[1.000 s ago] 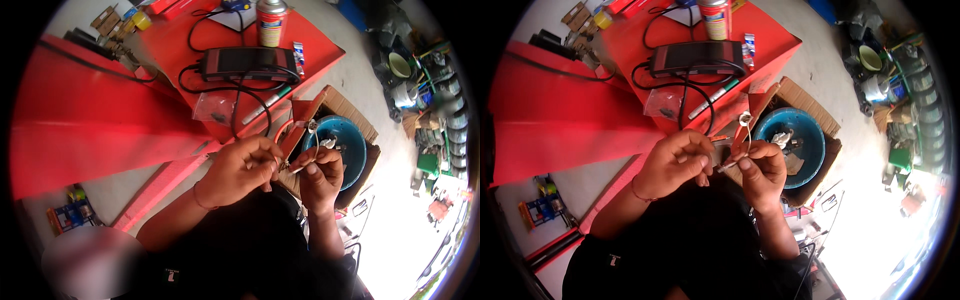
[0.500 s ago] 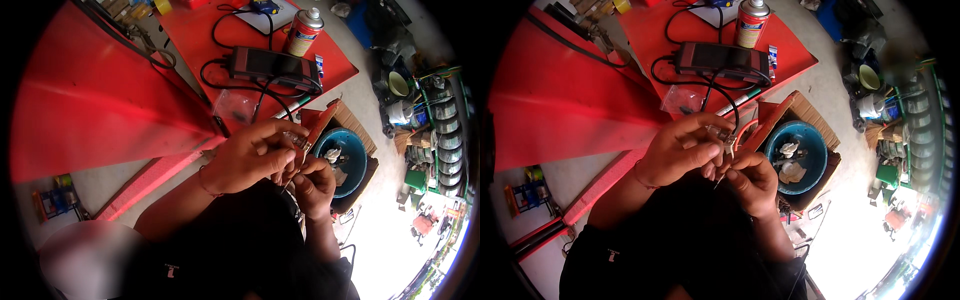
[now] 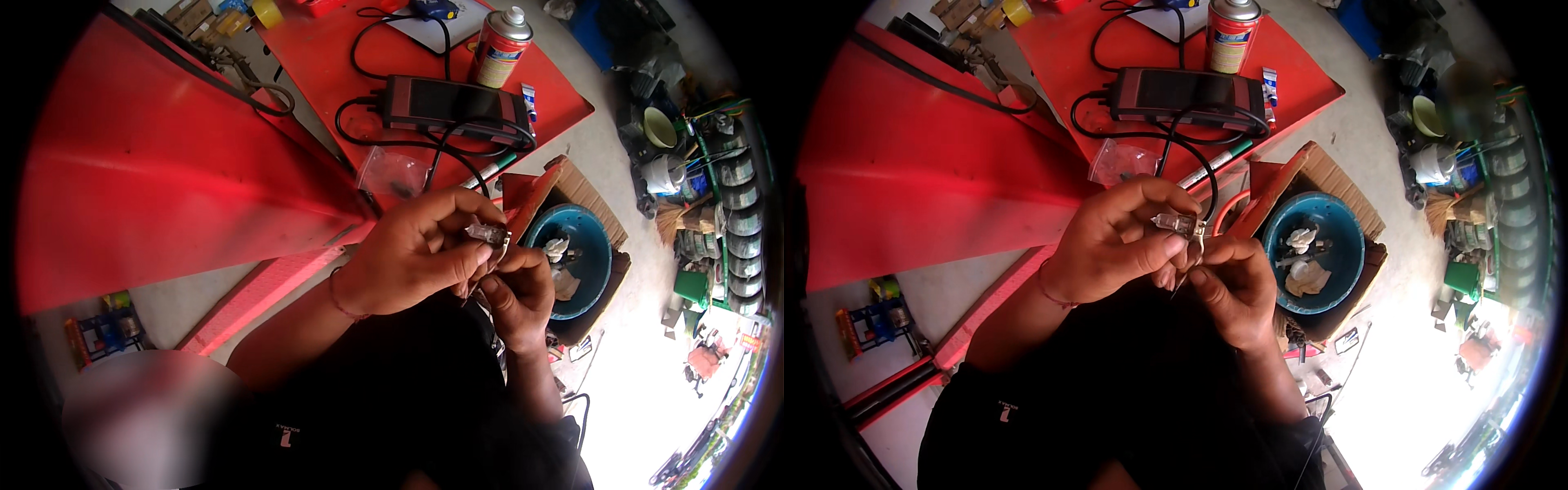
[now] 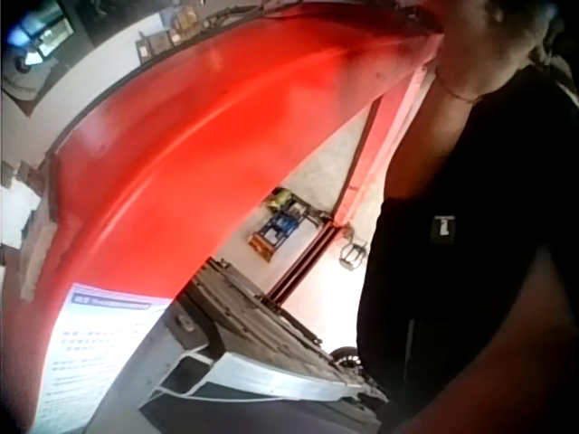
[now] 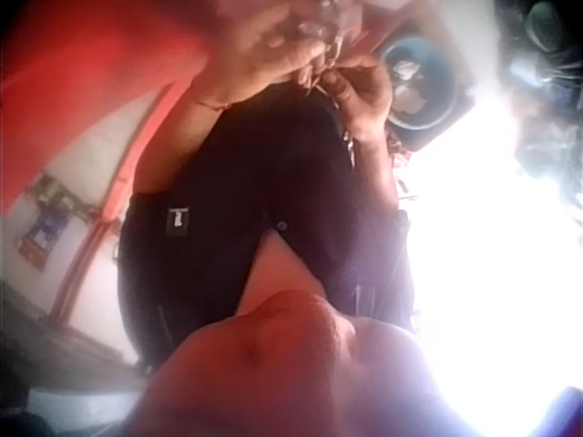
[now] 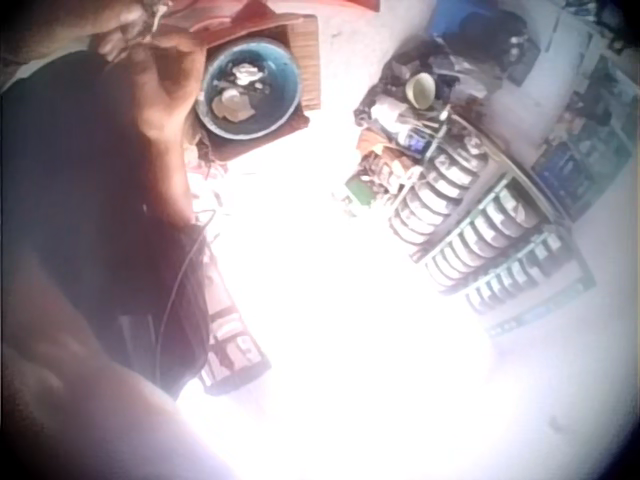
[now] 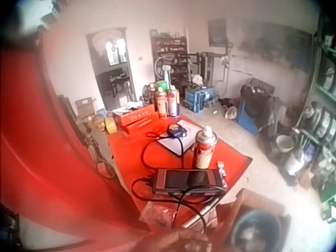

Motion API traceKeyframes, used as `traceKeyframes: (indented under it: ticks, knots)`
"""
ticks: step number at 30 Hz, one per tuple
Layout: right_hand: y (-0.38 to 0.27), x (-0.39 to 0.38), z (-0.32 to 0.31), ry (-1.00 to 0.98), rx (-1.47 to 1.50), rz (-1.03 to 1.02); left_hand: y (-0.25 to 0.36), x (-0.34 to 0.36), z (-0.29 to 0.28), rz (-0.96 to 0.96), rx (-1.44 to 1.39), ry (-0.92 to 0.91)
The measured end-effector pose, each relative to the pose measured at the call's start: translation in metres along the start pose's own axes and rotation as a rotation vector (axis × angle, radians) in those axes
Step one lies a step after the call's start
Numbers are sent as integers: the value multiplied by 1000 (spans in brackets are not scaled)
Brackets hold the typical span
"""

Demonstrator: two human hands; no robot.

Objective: The person opens a plastic bag containing small parts at a workbench, then walks to a vehicle raised on a lift. They use a screwdriver to manipulate a component underneath the vehicle, appearing to install or adjust a part.

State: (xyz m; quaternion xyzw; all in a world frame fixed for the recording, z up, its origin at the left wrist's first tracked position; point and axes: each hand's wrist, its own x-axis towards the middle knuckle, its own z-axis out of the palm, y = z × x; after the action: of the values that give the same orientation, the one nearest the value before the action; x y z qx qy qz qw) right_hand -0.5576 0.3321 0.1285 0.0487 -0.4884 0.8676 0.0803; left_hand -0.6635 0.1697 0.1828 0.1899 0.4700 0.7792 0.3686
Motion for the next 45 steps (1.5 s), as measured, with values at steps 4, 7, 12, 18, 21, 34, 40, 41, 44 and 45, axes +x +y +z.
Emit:
traceKeyframes:
  ticks: [4,7,12,18,21,34,40,41,44,45]
  knots:
    - [-11,5,1,54,-69,168,-15,-1,-13,-79,5,3]
    - [-10,-3,-11,24,-62,305,-25,-8,-10,-131,182,117]
    - [-13,-34,-44,547,-90,87,-54,-10,-10,-280,376,95]
    - [-10,-51,-113,1099,-1183,-149,-76,6,9,-440,395,-68]
    - [-7,-61,-122,1151,-1293,-86,-87,21,35,-427,412,-203]
    - [13,-121,-20,941,-1103,-28,-81,-53,15,-432,404,-194]
    - [12,-96,41,724,-1104,-69,-84,-108,-38,-268,360,-138]
    - [7,-88,47,689,-1119,-82,-84,-115,-44,-249,378,-127]
    - [-4,-65,55,615,-1140,-101,-80,-128,-54,-209,355,-68]
    - [-6,-57,56,596,-1115,-96,-77,-132,-55,-206,320,-27]
